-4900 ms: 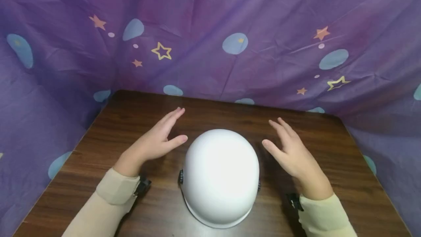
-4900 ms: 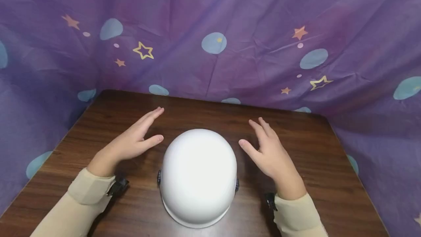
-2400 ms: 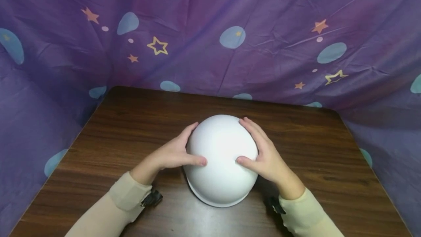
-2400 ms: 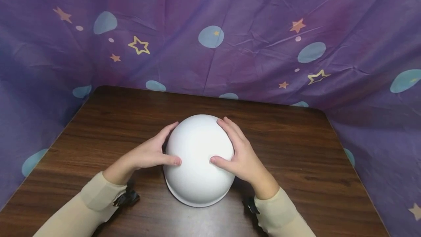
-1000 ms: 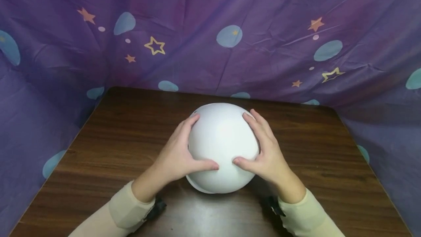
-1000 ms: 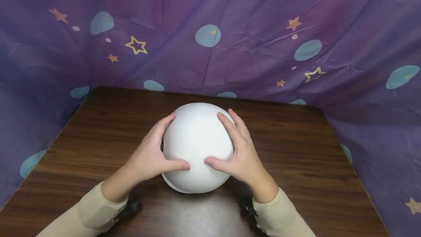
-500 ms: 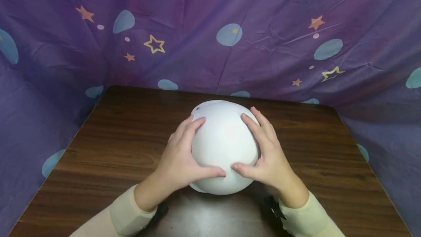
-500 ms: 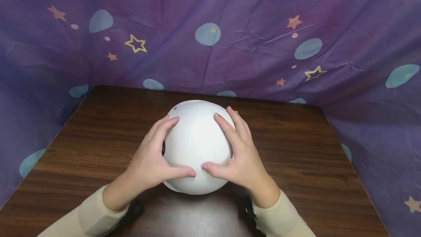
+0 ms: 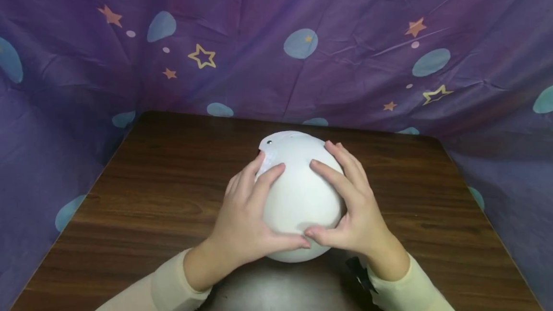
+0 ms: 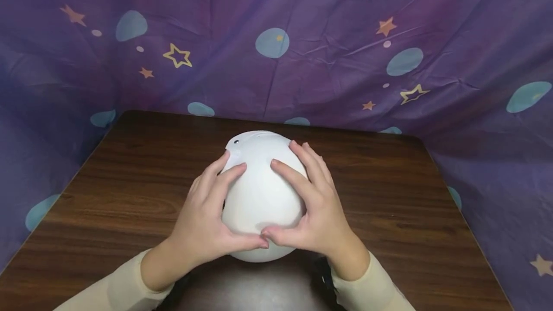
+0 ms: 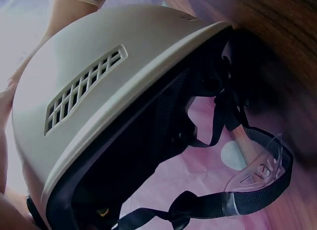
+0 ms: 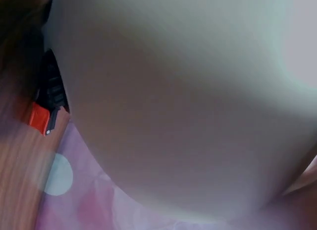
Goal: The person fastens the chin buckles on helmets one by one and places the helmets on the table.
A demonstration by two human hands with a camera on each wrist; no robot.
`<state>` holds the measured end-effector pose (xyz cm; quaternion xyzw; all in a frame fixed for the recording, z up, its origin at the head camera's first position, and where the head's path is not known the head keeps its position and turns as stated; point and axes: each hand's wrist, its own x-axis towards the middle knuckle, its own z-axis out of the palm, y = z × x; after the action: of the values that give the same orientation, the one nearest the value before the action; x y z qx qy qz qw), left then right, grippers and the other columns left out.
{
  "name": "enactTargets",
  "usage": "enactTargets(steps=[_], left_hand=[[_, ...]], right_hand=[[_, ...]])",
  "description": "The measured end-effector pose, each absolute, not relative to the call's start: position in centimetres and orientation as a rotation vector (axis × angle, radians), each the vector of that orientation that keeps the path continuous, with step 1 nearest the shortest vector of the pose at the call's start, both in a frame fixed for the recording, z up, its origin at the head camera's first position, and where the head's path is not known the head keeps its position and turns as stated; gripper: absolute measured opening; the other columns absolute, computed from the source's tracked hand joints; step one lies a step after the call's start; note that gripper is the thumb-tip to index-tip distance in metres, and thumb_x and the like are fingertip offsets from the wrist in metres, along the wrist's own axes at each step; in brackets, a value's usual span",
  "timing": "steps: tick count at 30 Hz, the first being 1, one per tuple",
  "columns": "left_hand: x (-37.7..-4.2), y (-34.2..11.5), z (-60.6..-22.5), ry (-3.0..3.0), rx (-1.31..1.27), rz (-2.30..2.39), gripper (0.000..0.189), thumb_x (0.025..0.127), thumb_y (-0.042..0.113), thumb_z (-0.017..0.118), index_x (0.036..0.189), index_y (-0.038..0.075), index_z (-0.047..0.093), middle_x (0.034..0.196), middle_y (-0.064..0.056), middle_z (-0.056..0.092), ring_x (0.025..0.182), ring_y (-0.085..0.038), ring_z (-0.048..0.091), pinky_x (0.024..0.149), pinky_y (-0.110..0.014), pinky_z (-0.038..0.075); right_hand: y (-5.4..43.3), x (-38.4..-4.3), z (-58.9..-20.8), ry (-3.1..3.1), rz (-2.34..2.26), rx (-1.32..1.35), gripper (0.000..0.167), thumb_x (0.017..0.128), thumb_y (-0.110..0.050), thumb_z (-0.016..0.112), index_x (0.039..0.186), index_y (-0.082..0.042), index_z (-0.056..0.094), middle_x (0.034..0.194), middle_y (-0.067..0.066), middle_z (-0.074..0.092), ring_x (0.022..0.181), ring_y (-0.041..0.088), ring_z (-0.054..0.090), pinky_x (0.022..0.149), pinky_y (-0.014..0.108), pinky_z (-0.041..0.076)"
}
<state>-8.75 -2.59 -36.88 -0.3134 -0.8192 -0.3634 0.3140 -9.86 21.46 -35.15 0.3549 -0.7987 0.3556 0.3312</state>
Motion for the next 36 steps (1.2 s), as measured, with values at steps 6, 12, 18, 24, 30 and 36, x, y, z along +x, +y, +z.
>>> enactTargets(steps=[6, 12, 18, 24, 30, 36], left_hand=[[-9.4, -3.0, -36.8, -2.163, -0.879, -1.037, 0.122, 0.051, 0.062, 0.103, 0.149, 0.008, 0.054, 0.155, -0.025, 0.047, 0.140, -0.043, 0.050, 0.110, -0.066, 0.043], [-11.2, -4.1, -37.2, -2.146, -0.969, -1.400, 0.094, 0.089, 0.067, 0.076, 0.154, 0.005, 0.048, 0.164, -0.020, 0.033, 0.150, -0.038, 0.037, 0.113, -0.065, 0.041], [-13.9, -5.1, -38.8, -2.001, -1.041, -1.850, 0.102, 0.098, 0.073, 0.058, 0.164, -0.001, 0.030, 0.172, -0.017, 0.020, 0.155, -0.041, 0.028, 0.116, -0.066, 0.037], [-16.8, -6.6, -41.1, -1.953, -1.187, -2.213, 0.108, 0.102, 0.073, 0.051, 0.169, -0.002, 0.010, 0.173, -0.028, 0.014, 0.155, -0.053, 0.023, 0.119, -0.073, 0.026], [-18.3, -7.9, -43.0, -2.146, -1.503, -2.277, 0.141, 0.083, 0.085, 0.067, 0.169, 0.002, -0.007, 0.172, -0.032, 0.011, 0.155, -0.048, 0.020, 0.123, -0.060, 0.022], [-18.8, -8.7, -43.4, -2.295, -1.718, -2.112, 0.158, 0.069, 0.077, 0.087, 0.166, -0.001, -0.011, 0.167, -0.030, 0.029, 0.152, -0.040, 0.031, 0.126, -0.046, 0.019]], right_hand=[[21.4, -9.6, -34.8, -2.134, 0.918, 0.879, 0.096, 0.075, -0.081, 0.078, 0.138, -0.008, 0.069, 0.158, 0.025, 0.049, 0.148, 0.046, 0.039, 0.115, 0.069, 0.033], [21.6, -9.8, -34.8, -2.169, 0.929, 0.837, 0.097, 0.074, -0.081, 0.078, 0.138, -0.009, 0.068, 0.159, 0.022, 0.048, 0.150, 0.044, 0.037, 0.116, 0.070, 0.031], [21.8, -9.9, -34.9, -2.184, 0.947, 0.820, 0.098, 0.072, -0.082, 0.079, 0.139, -0.011, 0.068, 0.160, 0.020, 0.048, 0.150, 0.043, 0.037, 0.115, 0.071, 0.031], [22.1, -10.0, -35.0, -2.189, 0.968, 0.832, 0.098, 0.071, -0.081, 0.080, 0.139, -0.011, 0.068, 0.161, 0.018, 0.047, 0.151, 0.042, 0.037, 0.114, 0.072, 0.032], [22.3, -10.2, -35.1, -2.171, 0.982, 0.858, 0.098, 0.072, -0.080, 0.081, 0.138, -0.009, 0.068, 0.160, 0.020, 0.047, 0.149, 0.043, 0.038, 0.114, 0.070, 0.032], [22.6, -10.4, -35.2, -2.155, 0.992, 0.876, 0.098, 0.071, -0.080, 0.081, 0.138, -0.008, 0.068, 0.160, 0.022, 0.048, 0.147, 0.046, 0.039, 0.114, 0.070, 0.033]])
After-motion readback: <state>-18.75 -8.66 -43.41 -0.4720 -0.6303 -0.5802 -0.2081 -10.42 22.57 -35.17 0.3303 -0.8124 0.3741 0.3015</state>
